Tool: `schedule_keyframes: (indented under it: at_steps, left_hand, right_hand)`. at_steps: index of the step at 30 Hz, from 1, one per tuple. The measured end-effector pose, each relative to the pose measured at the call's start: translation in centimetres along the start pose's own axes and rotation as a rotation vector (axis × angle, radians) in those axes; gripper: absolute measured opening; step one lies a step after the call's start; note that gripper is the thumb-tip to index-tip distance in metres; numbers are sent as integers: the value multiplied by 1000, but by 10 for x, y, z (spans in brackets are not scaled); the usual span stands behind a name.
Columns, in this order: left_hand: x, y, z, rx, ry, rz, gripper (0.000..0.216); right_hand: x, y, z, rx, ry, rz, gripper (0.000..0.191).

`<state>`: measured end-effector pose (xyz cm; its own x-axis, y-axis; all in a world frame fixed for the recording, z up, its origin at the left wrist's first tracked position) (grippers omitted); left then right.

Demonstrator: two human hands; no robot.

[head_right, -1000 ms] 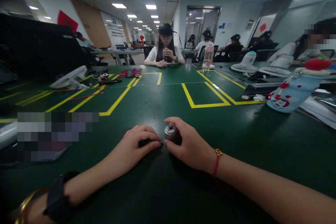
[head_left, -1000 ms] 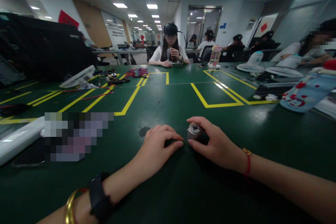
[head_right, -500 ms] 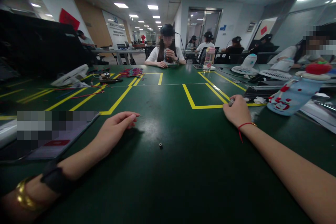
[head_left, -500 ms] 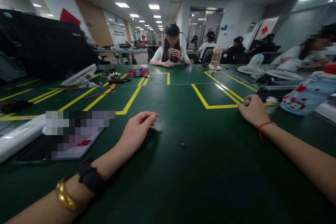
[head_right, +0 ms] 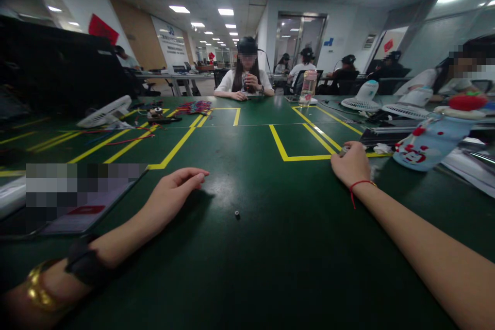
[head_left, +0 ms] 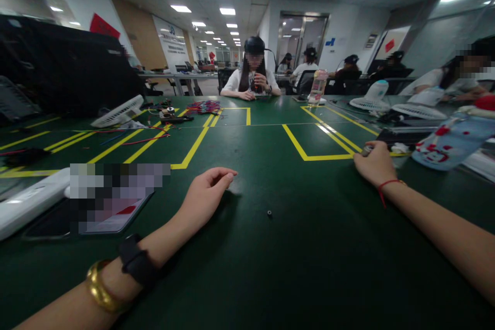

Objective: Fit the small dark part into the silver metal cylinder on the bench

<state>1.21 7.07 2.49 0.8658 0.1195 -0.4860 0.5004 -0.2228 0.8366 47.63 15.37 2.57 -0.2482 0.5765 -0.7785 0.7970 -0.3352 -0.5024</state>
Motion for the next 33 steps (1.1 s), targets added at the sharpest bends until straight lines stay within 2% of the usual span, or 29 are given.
schedule_keyframes:
  at_steps: [3, 6, 8, 10, 12, 14, 16, 19, 22, 25, 27, 30, 33]
  left_hand:
    - [0, 0, 0, 6, 4, -13, 29]
    - [0, 0, 0, 19, 8, -9, 28]
    - [0, -1, -1, 25, 10, -7, 28]
    - [1, -2, -2, 26, 8, -5, 28]
    - [1, -3, -2, 26, 8, -3, 28]
    - [1, -4, -2, 22, 4, 3, 28]
    - [1, -3, -1, 18, 5, 9, 28]
    - [1, -2, -1, 21, 12, 3, 26]
    - [2, -1, -1, 34, 11, 1, 26]
    - [2, -2, -2, 38, 13, 1, 26]
    - [1, -3, -2, 33, 13, -2, 26]
    - [2, -3, -2, 25, 9, 3, 27]
    - [1, -2, -1, 22, 12, 3, 26]
  right_hand:
    - [-2, 3, 1, 40, 10, 6, 56]
    - [-17, -4, 11, 71, 123, 32, 70]
    - [-35, -30, 30, -40, 245, 27, 78]
    - [-46, -74, 63, -316, 271, -29, 75]
    - [-45, -124, 111, -658, 124, -111, 71]
    - [-35, -163, 168, -946, -167, -155, 70]
    - [-23, -185, 224, -1168, -476, -143, 65]
    - [-11, -192, 272, -1306, -824, -108, 52]
    - [-6, -190, 277, -1256, -937, -146, 46]
    - [-5, -188, 271, -1209, -905, -227, 43]
    - [-8, -187, 257, -1152, -819, -271, 43]
    - [-24, -178, 206, -940, -543, -269, 31]
    - [-51, -151, 132, -723, -148, -76, 29]
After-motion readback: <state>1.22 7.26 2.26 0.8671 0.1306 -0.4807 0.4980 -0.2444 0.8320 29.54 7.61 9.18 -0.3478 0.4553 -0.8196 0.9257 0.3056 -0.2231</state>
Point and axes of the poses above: each hand's wrist, its own z-axis away from the middle knuckle, its own x-axis out of the palm, y = z × x, the point moved 9 cm from there along -z, towards the middle knuckle, and after that the axes turned 5 degrees about x, right-handed, at the moved point
